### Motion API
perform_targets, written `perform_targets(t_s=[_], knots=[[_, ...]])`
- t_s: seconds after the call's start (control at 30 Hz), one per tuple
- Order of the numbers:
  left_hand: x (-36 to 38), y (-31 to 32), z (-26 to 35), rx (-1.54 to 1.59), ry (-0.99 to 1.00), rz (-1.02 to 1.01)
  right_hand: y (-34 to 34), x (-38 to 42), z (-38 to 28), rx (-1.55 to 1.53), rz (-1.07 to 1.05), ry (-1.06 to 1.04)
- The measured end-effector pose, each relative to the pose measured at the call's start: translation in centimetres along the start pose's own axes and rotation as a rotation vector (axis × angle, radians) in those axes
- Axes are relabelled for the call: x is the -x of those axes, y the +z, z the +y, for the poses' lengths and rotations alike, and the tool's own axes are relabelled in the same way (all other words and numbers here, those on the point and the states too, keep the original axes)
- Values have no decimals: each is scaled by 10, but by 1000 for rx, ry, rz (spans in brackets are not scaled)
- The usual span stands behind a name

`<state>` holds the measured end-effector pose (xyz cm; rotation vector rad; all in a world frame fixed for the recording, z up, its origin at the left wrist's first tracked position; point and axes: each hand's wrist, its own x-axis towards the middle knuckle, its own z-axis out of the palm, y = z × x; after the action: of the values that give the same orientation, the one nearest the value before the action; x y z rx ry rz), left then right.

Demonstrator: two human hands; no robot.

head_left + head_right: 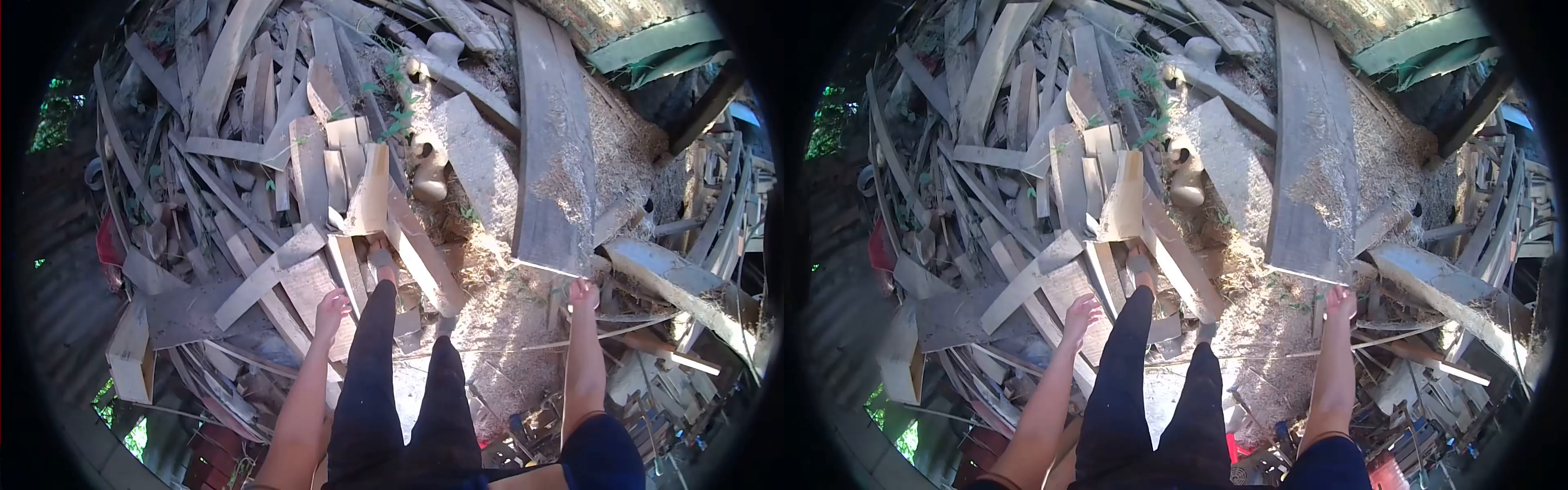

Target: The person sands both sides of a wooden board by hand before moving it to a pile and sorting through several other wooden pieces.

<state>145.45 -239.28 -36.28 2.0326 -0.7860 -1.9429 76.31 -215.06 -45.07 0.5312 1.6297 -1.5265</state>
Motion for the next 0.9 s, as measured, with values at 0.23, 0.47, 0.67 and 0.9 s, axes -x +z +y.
perform_targets(t_s=[0.23,0.47,0.67,0.9], knots=[[-74,51,6,623,-264,94,132,189,35,443,-29,12],[-189,86,73,1101,-499,234,137,250,180,824,-183,405],[-284,71,39,1468,-552,178,198,288,234,862,-318,534],[-195,120,7,1317,-450,433,244,270,222,943,-362,418]])
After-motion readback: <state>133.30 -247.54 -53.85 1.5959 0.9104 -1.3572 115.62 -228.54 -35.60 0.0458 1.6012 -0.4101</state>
